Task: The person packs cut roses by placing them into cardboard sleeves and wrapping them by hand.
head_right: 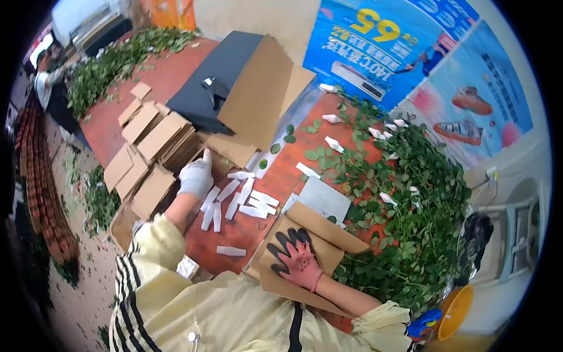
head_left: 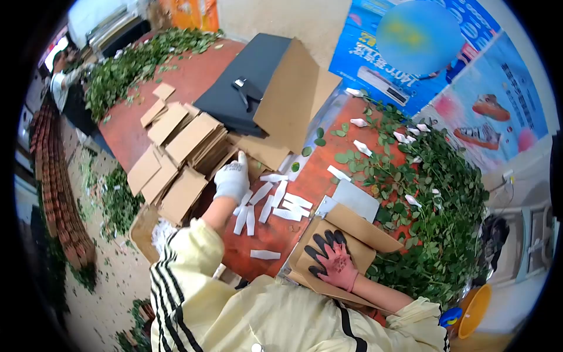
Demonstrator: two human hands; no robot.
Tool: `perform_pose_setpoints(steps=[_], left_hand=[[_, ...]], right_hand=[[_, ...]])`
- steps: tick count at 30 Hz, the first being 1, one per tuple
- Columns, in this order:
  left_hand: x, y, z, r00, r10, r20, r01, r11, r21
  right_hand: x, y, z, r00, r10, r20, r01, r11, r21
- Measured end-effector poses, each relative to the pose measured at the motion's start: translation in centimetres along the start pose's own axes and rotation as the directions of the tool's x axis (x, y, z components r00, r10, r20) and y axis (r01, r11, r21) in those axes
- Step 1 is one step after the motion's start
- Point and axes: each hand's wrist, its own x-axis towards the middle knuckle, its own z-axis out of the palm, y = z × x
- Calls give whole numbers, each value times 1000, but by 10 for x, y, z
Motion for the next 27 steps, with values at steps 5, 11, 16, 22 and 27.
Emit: perform_pose_setpoints(steps=[5, 11, 16, 22, 27], left_hand=[[-97, 43, -30, 894, 410, -182, -227, 65, -972], [-148, 78, 76, 722, 609, 328, -54, 522, -852], [-138, 79, 60, 277, 913, 299, -150, 349, -925], [-144, 108, -5, 9, 828, 561, -654, 429, -623], [-199, 122, -1, 273, 760, 590, -856, 471, -211]], right_hand=[[-6, 4, 29, 997, 70, -22, -70, 997, -16], [-22, 48, 43, 919, 203, -337, 134, 645, 753], [-26, 45, 29, 947, 306, -98, -30, 389, 921], [-75, 36, -43, 955, 250, 162, -128, -147, 981], [-82, 34, -30, 889, 272, 369, -193, -508, 839]])
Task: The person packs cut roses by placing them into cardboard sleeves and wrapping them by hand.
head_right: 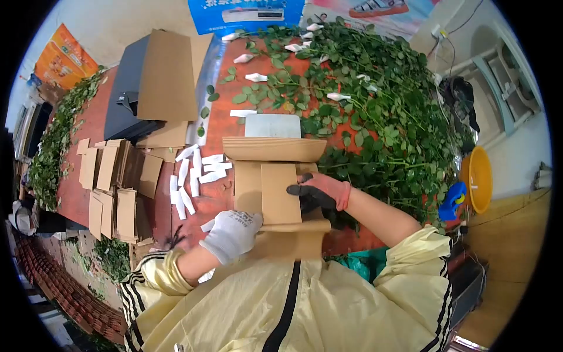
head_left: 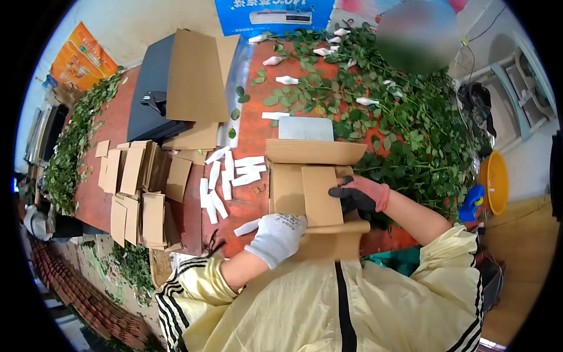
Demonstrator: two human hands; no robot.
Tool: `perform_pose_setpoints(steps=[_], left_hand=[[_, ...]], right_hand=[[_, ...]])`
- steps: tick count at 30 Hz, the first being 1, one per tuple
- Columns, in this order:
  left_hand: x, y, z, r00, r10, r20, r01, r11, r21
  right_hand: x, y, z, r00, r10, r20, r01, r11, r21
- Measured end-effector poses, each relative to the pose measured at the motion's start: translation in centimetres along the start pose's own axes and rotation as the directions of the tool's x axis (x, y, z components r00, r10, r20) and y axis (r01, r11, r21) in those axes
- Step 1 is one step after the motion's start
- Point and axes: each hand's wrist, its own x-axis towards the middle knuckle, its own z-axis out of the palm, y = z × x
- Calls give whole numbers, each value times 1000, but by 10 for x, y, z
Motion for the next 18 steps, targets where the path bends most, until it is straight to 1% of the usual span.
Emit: perform_pose_setpoints(steps=[1, 2, 3, 4, 5, 6, 7, 8, 10, 11, 13, 14, 15, 16, 18], left_hand=[[1, 6, 8, 992, -77, -99, 80, 997, 20], [1, 8, 14, 969, -151, -198, 161, 986, 35], [1, 9, 17, 967, -153, -206, 169, 984, 61], [1, 9, 19, 968, -148, -201, 163, 985, 60], [0, 10, 17, 967, -165, -191, 177, 983, 45], [-1, 11, 14, 966, -181, -186, 190, 981, 34], [-2, 11, 15, 966, -173, -194, 185, 982, 43], [-2, 10, 17, 962, -156, -223, 166, 986, 29], [-2, 11, 17, 956, -132, -262, 143, 990, 22], [-3, 12, 16, 955, -154, -254, 164, 986, 19], [-2, 11, 17, 951, -175, -254, 187, 982, 20], [-2, 9, 20, 943, -141, -301, 162, 986, 45], [-3, 9, 20, 933, -105, -343, 137, 988, 70], [-4, 10, 19, 934, -101, -344, 134, 988, 74], [-7, 11, 13, 947, -85, -311, 101, 994, 35]], right_hand=[[5, -2, -4, 1000, 6, -6, -5, 1000, 6], [12, -2, -8, 997, -60, -52, 54, 993, -103], [16, -2, -7, 988, -129, -90, 107, 971, -214], [17, -1, -3, 988, -125, -95, 103, 972, -209], [17, -3, 3, 976, -55, -210, -35, 913, -407], [17, -5, 10, 943, -18, -333, -186, 802, -568], [25, 1, 11, 940, -78, -334, -151, 781, -607], [32, 4, 11, 936, -92, -339, -144, 780, -608], [44, 8, 11, 948, -229, -220, -25, 636, -771], [54, 13, 11, 935, -262, -240, -78, 509, -857], [49, 12, 19, 918, -302, -259, -84, 490, -868], [47, 12, 22, 903, -329, -277, -94, 479, -873], [47, 10, 23, 909, -311, -277, -112, 457, -882], [47, 10, 23, 907, -315, -280, -112, 460, -881], [51, 13, 22, 920, -216, -325, -148, 577, -803]])
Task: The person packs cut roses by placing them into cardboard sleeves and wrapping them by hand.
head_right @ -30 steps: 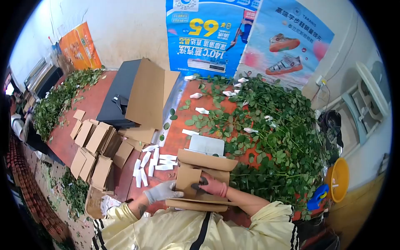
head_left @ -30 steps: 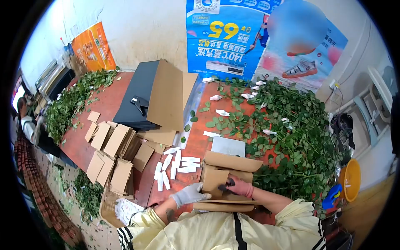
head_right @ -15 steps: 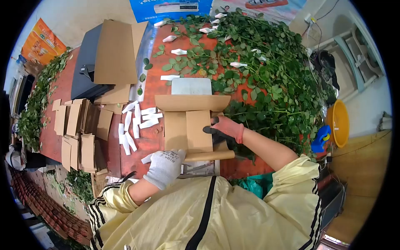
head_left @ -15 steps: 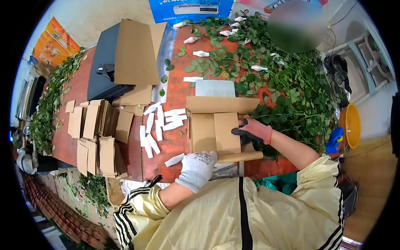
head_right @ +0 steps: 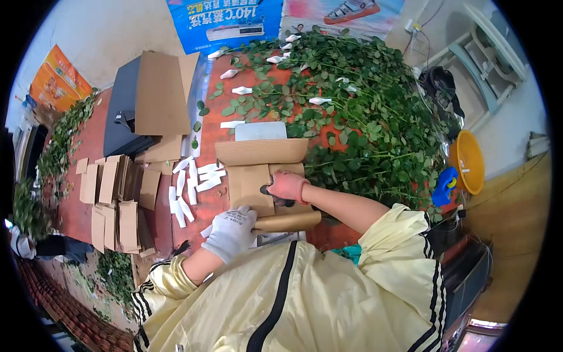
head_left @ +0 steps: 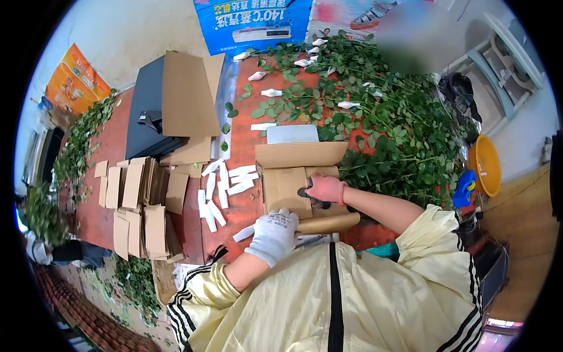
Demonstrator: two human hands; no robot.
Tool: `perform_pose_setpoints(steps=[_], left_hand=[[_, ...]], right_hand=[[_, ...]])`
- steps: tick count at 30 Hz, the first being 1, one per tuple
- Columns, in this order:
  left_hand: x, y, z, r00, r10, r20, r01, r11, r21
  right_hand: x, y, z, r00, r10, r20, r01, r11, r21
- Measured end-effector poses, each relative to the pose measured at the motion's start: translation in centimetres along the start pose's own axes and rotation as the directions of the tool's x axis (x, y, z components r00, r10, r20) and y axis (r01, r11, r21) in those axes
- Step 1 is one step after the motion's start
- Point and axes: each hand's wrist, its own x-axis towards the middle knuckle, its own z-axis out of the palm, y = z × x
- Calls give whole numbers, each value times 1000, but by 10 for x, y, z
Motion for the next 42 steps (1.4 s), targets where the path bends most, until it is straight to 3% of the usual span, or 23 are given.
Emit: perform_pose_setpoints(steps=[4, 6, 7, 8, 9, 12, 14, 16, 18, 19, 21, 23, 25, 28, 29, 31, 32, 33, 36, 37, 38, 39, 42], left_hand=[[9, -4, -4, 986, -28, 163, 26, 1000, 14], [8, -9, -2, 981, 174, -83, -160, 974, 160], [9, -11, -2, 975, 208, -74, -193, 966, 170], [16, -10, -5, 983, 172, 65, -179, 975, 128], [25, -8, -8, 970, 139, 200, -160, 983, 93], [31, -5, -17, 940, 209, 270, -250, 959, 130], [33, -10, -18, 931, 194, 309, -233, 968, 96], [35, -11, -17, 928, 190, 321, -226, 971, 79], [37, -13, -16, 922, 178, 345, -213, 975, 66], [38, -14, -14, 905, 167, 391, -204, 977, 55], [46, -9, -27, 867, 144, 476, -184, 982, 38], [46, -14, -23, 882, 169, 440, -202, 979, 29], [51, -14, -28, 863, 161, 479, -196, 980, 24], [49, -16, -20, 887, 154, 435, -176, 984, 10], [50, -17, -15, 875, 152, 459, -188, 982, 33], [55, -13, -24, 862, 120, 492, -163, 986, 44], [57, -11, -28, 842, 107, 528, -157, 986, 51], [57, -11, -30, 842, 92, 531, -140, 989, 51], [61, -10, -33, 824, 95, 559, -156, 986, 63], [58, -10, -30, 853, 140, 504, -185, 982, 40], [53, -13, -27, 893, 140, 428, -169, 985, 30], [50, -16, -20, 895, 198, 400, -202, 979, -32], [45, -23, 5, 951, 186, 247, -166, 981, -99]], right_hand=[[1, -3, 2, 997, -34, -69, 25, 991, -135], [-3, -9, -1, 1000, 18, 14, -17, 995, -102], [-6, -13, -1, 995, -61, -84, 30, 942, -335], [-10, -15, -5, 997, 67, 32, -61, 982, -182], [-14, -18, -9, 1000, -8, -11, 5, 960, -281], [-6, 0, -6, 964, -264, -17, 196, 757, -624], [-48, -39, -61, 924, -363, 122, 356, 695, -624], [-58, -25, -118, 839, -525, -146, 478, 837, -266], [-42, -10, -184, 829, -367, -421, 420, 907, 36], [-5, 23, -211, 614, -529, -586, 310, 844, -437], [45, 78, -249, 749, -268, -606, -151, 822, -549], [106, 160, -250, 709, -309, -633, -361, 612, -704], [125, 159, -249, 801, -23, -598, -508, 502, -700], [144, 156, -246, 970, 21, -242, -225, 446, -866], [155, 148, -246, 974, 4, -228, -206, 447, -870], [137, 88, -250, 986, 145, -78, -108, 212, -971], [156, 111, -240, 855, -495, -154, -82, 164, -983], [168, 96, -229, 852, -505, -141, -66, 164, -984], [206, 2, -197, 272, -879, -391, 56, 420, -906], [210, -16, -194, 658, -665, -353, 63, 516, -854], [220, -35, -191, 909, -372, -187, 60, 561, -825], [251, -24, -183, 936, -317, -155, 88, 634, -768], [309, 8, -172, 813, -560, -157, 120, 426, -897]])
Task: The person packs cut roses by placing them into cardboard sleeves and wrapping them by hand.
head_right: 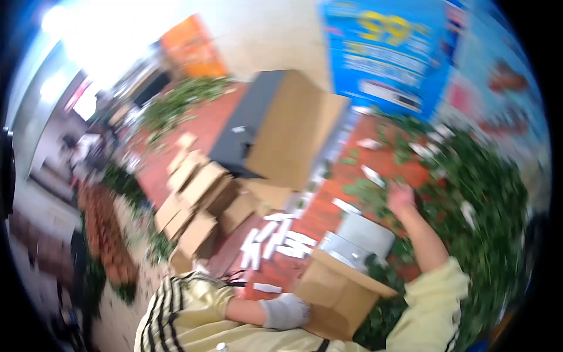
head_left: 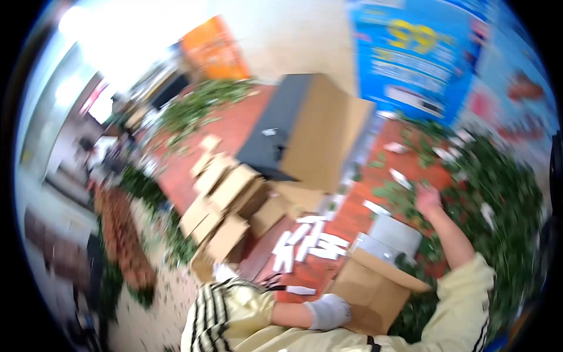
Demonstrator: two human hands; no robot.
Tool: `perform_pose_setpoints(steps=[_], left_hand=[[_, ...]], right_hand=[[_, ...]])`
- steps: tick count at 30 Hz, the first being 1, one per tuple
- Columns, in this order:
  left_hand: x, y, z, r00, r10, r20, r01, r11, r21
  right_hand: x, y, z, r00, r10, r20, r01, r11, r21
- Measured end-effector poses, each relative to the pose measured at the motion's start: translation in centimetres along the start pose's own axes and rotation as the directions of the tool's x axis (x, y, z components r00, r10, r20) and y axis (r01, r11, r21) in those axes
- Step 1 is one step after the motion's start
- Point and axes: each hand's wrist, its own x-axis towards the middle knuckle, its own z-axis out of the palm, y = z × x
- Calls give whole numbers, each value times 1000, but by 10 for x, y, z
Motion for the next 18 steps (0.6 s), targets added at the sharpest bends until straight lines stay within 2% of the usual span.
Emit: perform_pose_setpoints(steps=[1, 2, 3, 4, 5, 6, 7, 8, 9, 10, 11, 12, 13, 14, 15, 16, 17, 18], left_hand=[[-3, 1, -5, 997, -74, -38, 73, 997, -25], [-4, 3, -11, 998, -68, 2, 68, 998, -18], [-4, 5, -18, 998, -37, 54, 37, 999, 4], [-6, 2, -20, 998, -25, 52, 25, 1000, 2], [-8, 1, -19, 1000, -26, 11, 26, 1000, -4], [-7, 2, -17, 1000, 15, -14, -15, 1000, -2], [9, 11, -18, 985, 127, 118, -132, 991, 37], [3, 7, -24, 989, 106, 102, -107, 994, 5], [-11, -1, -16, 996, 47, 77, -47, 999, -7], [-10, -9, 1, 997, 66, 26, -68, 995, 77], [-9, 9, -36, 988, 12, 151, -20, 998, 56], [-7, 1, -22, 985, 11, 170, -24, 997, 71], [-14, 4, -23, 984, 54, 172, -74, 991, 111], [-26, 6, -25, 983, -21, 181, 1, 994, 109], [-22, 3, -21, 984, -43, 173, 20, 991, 130], [-5, 7, -18, 984, -43, 171, 15, 987, 157], [-9, 2, -18, 984, -35, 175, 7, 987, 159], [-15, -1, -18, 987, -34, 157, 22, 997, 78]], right_hand=[[-3, -4, -18, 990, -34, 135, 42, 997, -59], [8, -4, -37, 885, 56, 463, -64, 998, 2], [14, -6, -41, 889, 39, 456, -42, 999, -5], [10, 1, -40, 979, 80, 189, -68, 995, -70], [-13, 10, -47, 989, 126, -78, -136, 982, -131], [-19, 28, -56, 993, 44, -110, -61, 986, -157], [-83, 83, -85, 990, 127, -66, -139, 967, -213], [-61, 95, -107, 963, -29, -267, -78, 920, -383], [-61, 97, -158, 952, 53, -303, -158, 929, -334], [-58, 100, -209, 932, 136, -336, -237, 930, -281], [-82, 116, -247, 775, 307, -552, -338, 940, 48], [-107, 132, -285, 540, 448, -713, -243, 894, 377], [-142, 198, -315, 482, 393, -783, -338, 908, 248], [-152, 172, -356, 323, 426, -845, -296, 893, 337], [-167, 179, -384, 127, -12, -992, -261, 964, -45], [-215, 156, -406, 269, 325, -907, -14, 943, 334], [-229, 154, -403, 301, 231, -925, -48, 973, 227], [-247, 161, -401, 337, 137, -932, -78, 990, 117]])
